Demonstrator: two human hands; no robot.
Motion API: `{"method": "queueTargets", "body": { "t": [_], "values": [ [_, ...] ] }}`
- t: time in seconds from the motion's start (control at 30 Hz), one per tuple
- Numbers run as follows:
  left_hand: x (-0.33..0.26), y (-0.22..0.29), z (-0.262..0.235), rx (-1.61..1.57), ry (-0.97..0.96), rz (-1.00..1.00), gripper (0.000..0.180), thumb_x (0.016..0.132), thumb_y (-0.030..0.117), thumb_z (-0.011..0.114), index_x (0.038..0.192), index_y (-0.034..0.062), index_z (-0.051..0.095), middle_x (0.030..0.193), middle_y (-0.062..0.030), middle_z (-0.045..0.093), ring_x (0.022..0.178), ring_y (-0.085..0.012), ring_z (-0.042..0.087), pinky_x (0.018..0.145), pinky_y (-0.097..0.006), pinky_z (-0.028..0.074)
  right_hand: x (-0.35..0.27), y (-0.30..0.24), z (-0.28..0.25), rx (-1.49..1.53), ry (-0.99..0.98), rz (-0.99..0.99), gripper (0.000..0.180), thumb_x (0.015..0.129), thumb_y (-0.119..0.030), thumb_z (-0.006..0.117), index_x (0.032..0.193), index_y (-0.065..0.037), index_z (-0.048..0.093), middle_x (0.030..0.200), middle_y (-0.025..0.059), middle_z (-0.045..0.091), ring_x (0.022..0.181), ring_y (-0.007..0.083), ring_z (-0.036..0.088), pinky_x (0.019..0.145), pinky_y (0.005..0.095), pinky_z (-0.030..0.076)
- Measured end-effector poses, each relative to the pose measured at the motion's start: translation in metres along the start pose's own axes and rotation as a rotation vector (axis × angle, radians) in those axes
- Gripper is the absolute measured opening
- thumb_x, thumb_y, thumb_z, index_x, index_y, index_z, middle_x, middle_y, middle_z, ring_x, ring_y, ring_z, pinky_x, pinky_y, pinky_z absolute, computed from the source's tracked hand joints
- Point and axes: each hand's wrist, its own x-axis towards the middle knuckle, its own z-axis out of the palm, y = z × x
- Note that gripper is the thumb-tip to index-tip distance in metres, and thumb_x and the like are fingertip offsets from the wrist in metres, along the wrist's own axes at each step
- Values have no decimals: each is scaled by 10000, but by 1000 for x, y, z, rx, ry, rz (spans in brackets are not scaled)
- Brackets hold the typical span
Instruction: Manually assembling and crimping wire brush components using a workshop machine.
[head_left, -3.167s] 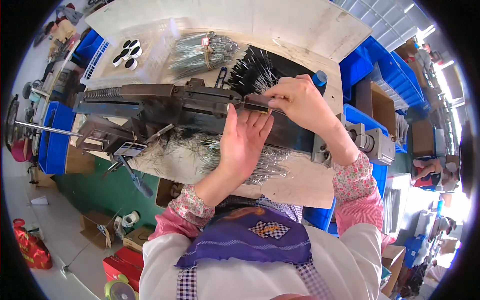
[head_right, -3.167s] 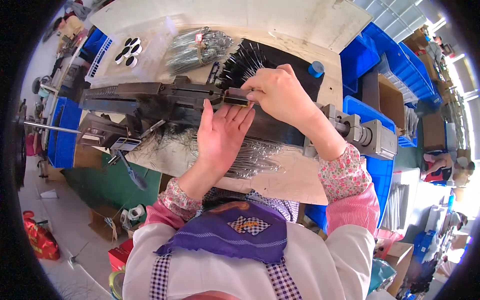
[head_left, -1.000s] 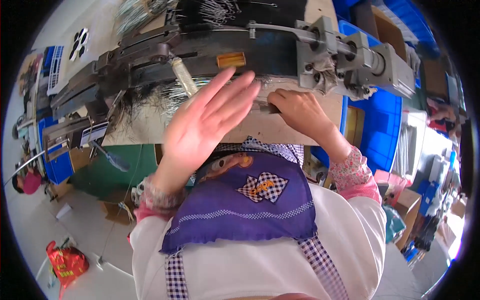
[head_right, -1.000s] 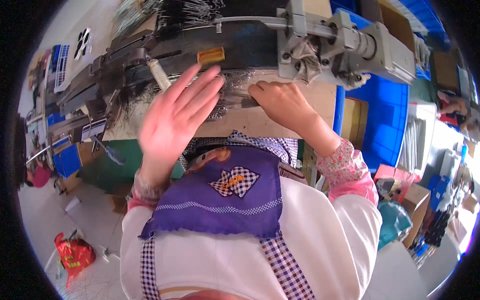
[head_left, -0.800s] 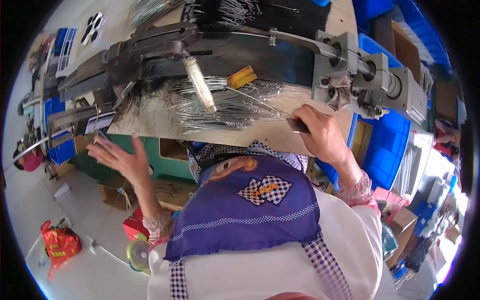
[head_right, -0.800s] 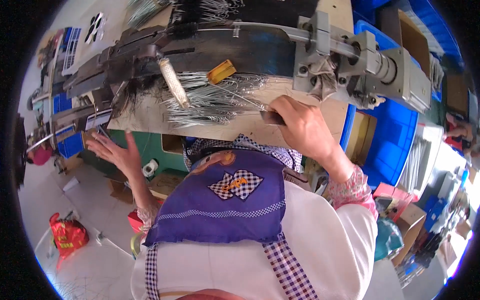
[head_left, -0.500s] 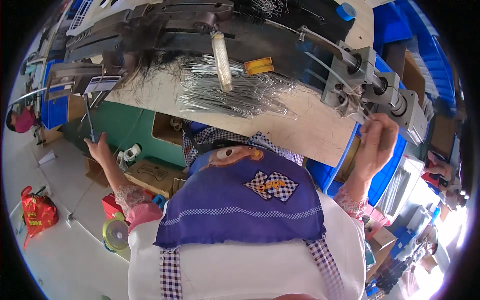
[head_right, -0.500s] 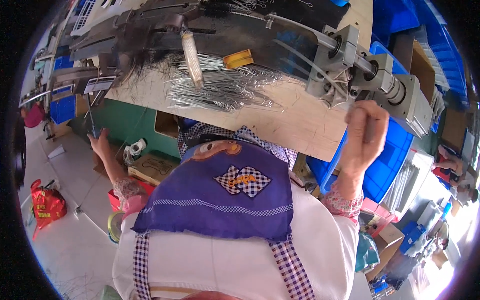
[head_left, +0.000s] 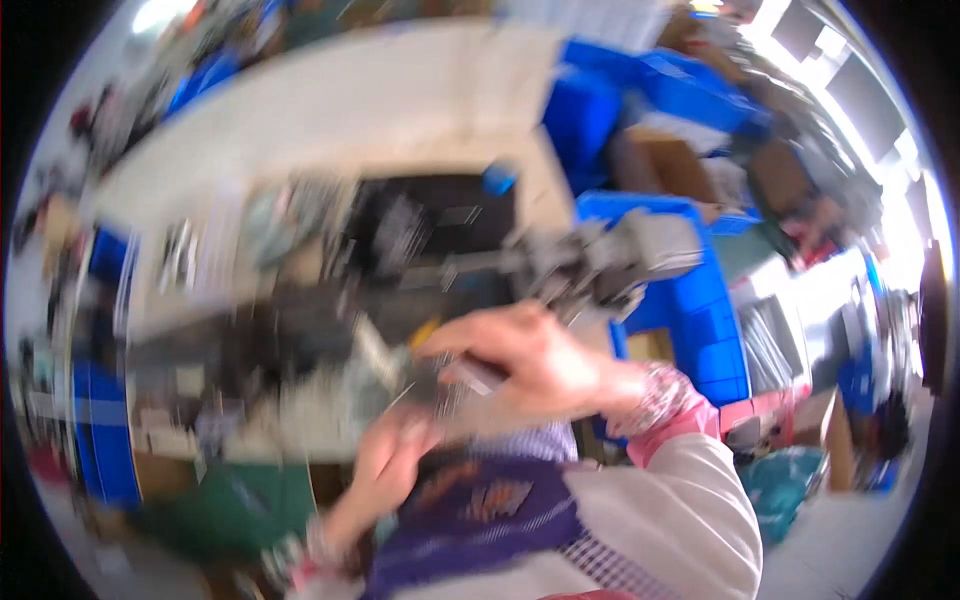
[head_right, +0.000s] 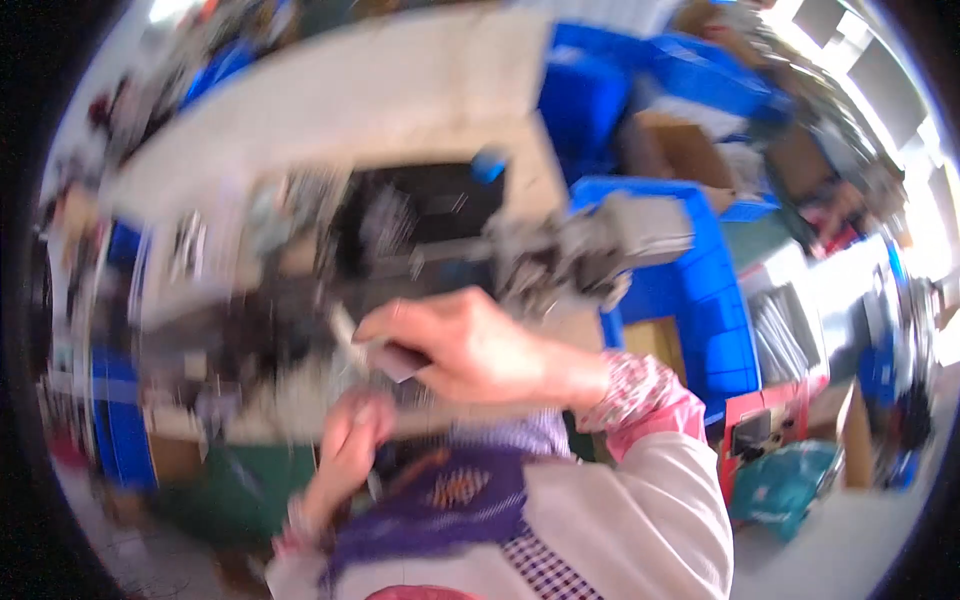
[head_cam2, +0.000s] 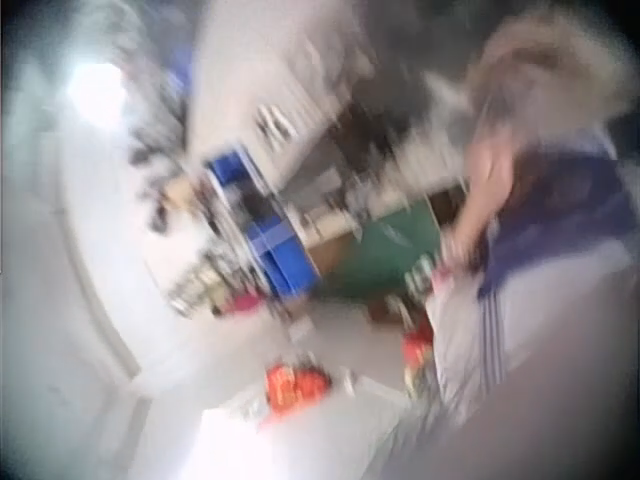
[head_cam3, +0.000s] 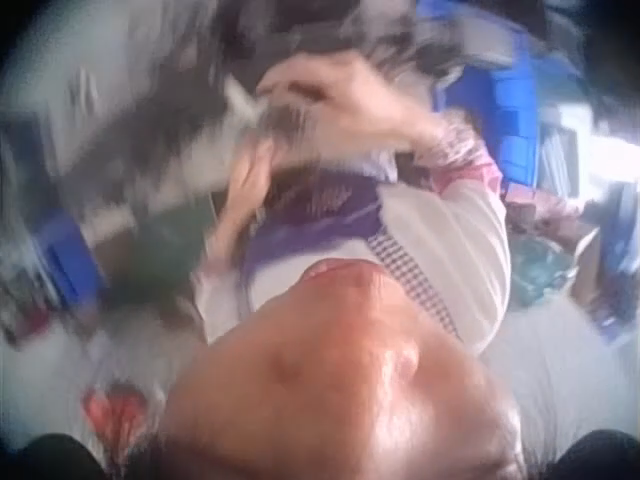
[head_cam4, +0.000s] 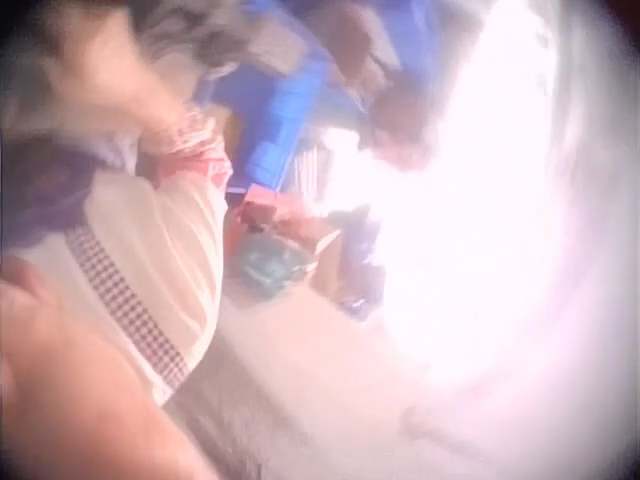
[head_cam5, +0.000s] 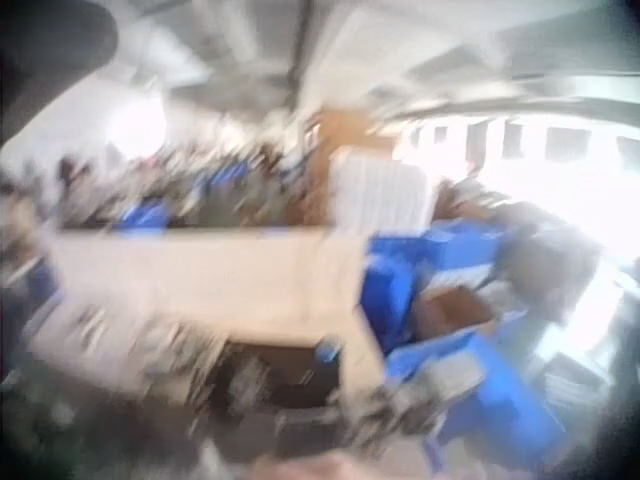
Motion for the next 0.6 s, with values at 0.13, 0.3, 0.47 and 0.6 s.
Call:
{"method": "queueTargets", "body": {
  "t": [0.13, 0.3, 0.47, 0.6],
  "values": [
    [-8, -58, -43, 81, 442, 62, 256, 1031, 217, 376, 1141, 43, 528, 970, -33, 536, 870, -119, 534, 744, -286, 486, -9, 36, -18, -410, 161, -4, 184, 777, -73, 642, 957, -41, 640, 870, 128, 619, 811, 318, 648, 699, 394, 528],
    [7, -40, 14, -447, 420, -222, 233, 1014, 285, 461, 1052, 64, 523, 875, -8, 525, 703, -122, 532, 533, -262, 453, 18, 76, 25, -676, -47, -221, 127, 744, -99, 613, 857, -43, 632, 896, 106, 577, 792, 284, 633, 663, 373, 542],
    [34, 36, -3, -939, 244, -103, 209, 1026, 251, 431, 895, 95, 478, 847, 31, 454, 511, -33, 299, 395, -198, 255, 31, 94, 29, -1031, -264, -153, 126, 765, -157, 596, 865, -86, 629, 848, 60, 591, 811, 230, 625, 629, 329, 541],
    [27, 38, -66, -1759, 36, -20, 246, 1040, 257, 385, 967, 63, 517, 796, 18, 400, 448, -40, 236, 363, -206, 213, 37, 84, 14, -1034, -231, -155, 87, 761, -132, 594, 820, -70, 603, 851, 73, 583, 791, 235, 632, 628, 351, 544]
  ]
}}
